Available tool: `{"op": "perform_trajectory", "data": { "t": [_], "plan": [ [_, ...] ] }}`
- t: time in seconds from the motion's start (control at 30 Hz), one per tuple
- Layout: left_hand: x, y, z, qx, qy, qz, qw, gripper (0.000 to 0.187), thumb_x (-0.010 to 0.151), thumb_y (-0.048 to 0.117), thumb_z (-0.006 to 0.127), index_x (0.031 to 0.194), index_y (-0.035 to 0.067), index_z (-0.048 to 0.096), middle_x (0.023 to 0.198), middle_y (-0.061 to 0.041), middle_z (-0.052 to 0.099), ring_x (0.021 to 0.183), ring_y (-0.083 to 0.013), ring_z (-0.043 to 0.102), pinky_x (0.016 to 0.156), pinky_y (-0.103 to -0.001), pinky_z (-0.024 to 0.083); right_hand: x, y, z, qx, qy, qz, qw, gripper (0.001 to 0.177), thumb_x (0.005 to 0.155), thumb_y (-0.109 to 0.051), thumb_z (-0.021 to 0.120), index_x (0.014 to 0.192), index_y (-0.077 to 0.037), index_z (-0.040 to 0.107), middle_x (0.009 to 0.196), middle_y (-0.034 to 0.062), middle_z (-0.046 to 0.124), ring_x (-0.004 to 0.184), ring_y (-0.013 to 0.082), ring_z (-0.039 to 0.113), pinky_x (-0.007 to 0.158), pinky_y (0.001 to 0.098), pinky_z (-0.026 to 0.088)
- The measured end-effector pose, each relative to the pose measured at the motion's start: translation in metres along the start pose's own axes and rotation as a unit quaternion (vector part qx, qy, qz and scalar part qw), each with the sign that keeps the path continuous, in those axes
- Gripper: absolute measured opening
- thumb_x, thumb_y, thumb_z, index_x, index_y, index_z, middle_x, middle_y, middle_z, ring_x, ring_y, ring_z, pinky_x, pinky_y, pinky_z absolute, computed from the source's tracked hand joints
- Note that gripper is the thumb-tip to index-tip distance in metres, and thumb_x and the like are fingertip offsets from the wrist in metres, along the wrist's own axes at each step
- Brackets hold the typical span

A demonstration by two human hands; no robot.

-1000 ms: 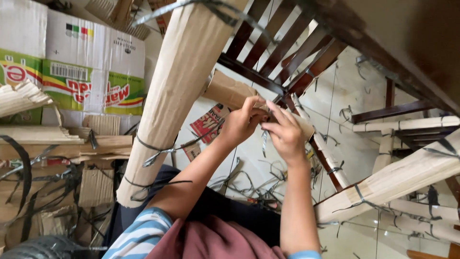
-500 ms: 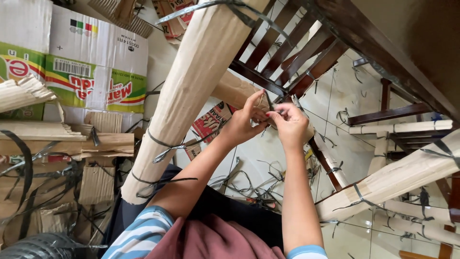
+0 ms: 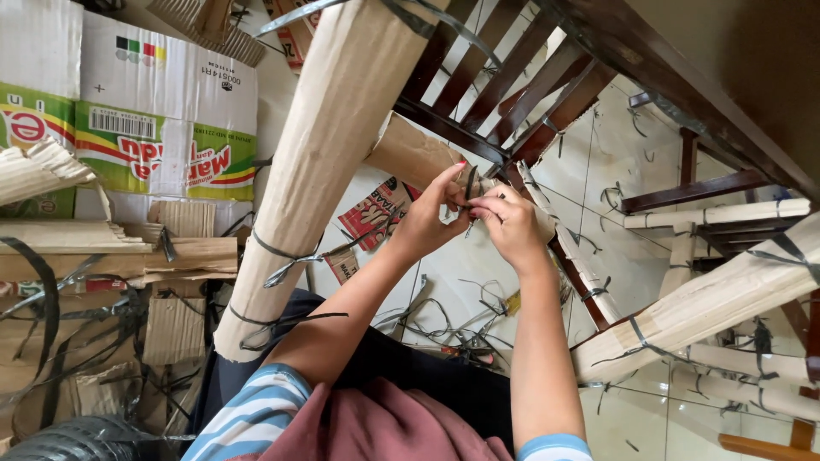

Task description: Wrapping wooden chair legs with protective cardboard and securing them with plastic ties.

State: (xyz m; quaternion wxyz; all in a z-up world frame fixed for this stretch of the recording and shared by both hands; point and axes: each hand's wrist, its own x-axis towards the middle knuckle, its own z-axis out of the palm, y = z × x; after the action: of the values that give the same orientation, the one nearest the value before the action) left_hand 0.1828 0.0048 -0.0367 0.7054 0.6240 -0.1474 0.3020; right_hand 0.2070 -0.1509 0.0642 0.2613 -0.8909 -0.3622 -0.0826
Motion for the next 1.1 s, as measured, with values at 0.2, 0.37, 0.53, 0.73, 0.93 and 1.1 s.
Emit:
{"op": "perform_trajectory", "data": {
  "t": [0.2,0.37,0.53,0.73,0.93,1.1],
  "plan": [
    [0.011,0.008,-0.006,0.030,0.015,0.069,0.997,0.031,0.084,-0.003,0.076,0.112,0.008,0.072,0.093,0.005,0.066,0.079,-0.0098,0.071,0.072,-0.017,0.062,-0.005,0.002,0.003,0.044,-0.016,0.052,0.998,0.016,0.104,-0.017,0.065,0.096,-0.006,0.073,0.091,0.0126,0.067,0.087,0.0348,0.067,0.085,0.0458,0.053],
    [0.014,0.015,-0.012,0.100,0.018,0.125,0.987,0.012,0.088,0.005,0.076,0.095,0.015,0.076,0.096,0.002,0.069,0.080,-0.0173,0.072,0.074,-0.027,0.060,-0.007,0.009,0.007,0.109,-0.009,0.103,0.989,0.014,0.104,-0.012,0.064,0.094,-0.006,0.073,0.091,0.0098,0.066,0.090,0.0281,0.065,0.089,0.0419,0.051],
    [0.015,0.025,-0.011,0.147,0.003,0.147,0.978,0.015,0.080,0.022,0.085,0.091,0.016,0.076,0.095,0.002,0.072,0.079,-0.0191,0.073,0.074,-0.029,0.059,-0.007,0.009,0.007,0.155,0.003,0.146,0.977,0.015,0.104,-0.010,0.062,0.094,-0.006,0.073,0.094,0.0082,0.066,0.093,0.0238,0.065,0.094,0.0405,0.050],
    [0.017,0.036,-0.008,0.180,0.020,0.128,0.975,0.010,0.085,0.012,0.081,0.087,0.014,0.071,0.091,0.001,0.071,0.073,-0.0200,0.072,0.070,-0.029,0.059,-0.010,0.006,0.003,0.169,0.031,0.116,0.978,0.009,0.100,-0.006,0.067,0.098,-0.002,0.075,0.093,0.0103,0.066,0.092,0.0235,0.066,0.091,0.0391,0.051],
    [0.025,0.045,-0.008,0.141,-0.005,0.085,0.986,0.013,0.086,0.009,0.075,0.087,0.013,0.063,0.091,-0.003,0.068,0.078,-0.0248,0.071,0.069,-0.030,0.058,-0.022,-0.002,0.006,0.086,0.151,0.121,0.977,0.006,0.095,-0.019,0.081,0.095,-0.013,0.081,0.086,0.0017,0.070,0.083,0.0198,0.071,0.081,0.0308,0.055],
    [0.028,0.059,-0.005,0.174,-0.020,0.064,0.983,0.015,0.084,0.006,0.071,0.085,0.015,0.059,0.087,-0.001,0.065,0.071,-0.0241,0.069,0.066,-0.033,0.058,-0.037,-0.019,0.037,0.021,0.298,0.210,0.931,0.013,0.099,-0.021,0.078,0.091,-0.014,0.070,0.073,0.0035,0.071,0.070,0.0211,0.071,0.063,0.0310,0.058]
  ]
}}
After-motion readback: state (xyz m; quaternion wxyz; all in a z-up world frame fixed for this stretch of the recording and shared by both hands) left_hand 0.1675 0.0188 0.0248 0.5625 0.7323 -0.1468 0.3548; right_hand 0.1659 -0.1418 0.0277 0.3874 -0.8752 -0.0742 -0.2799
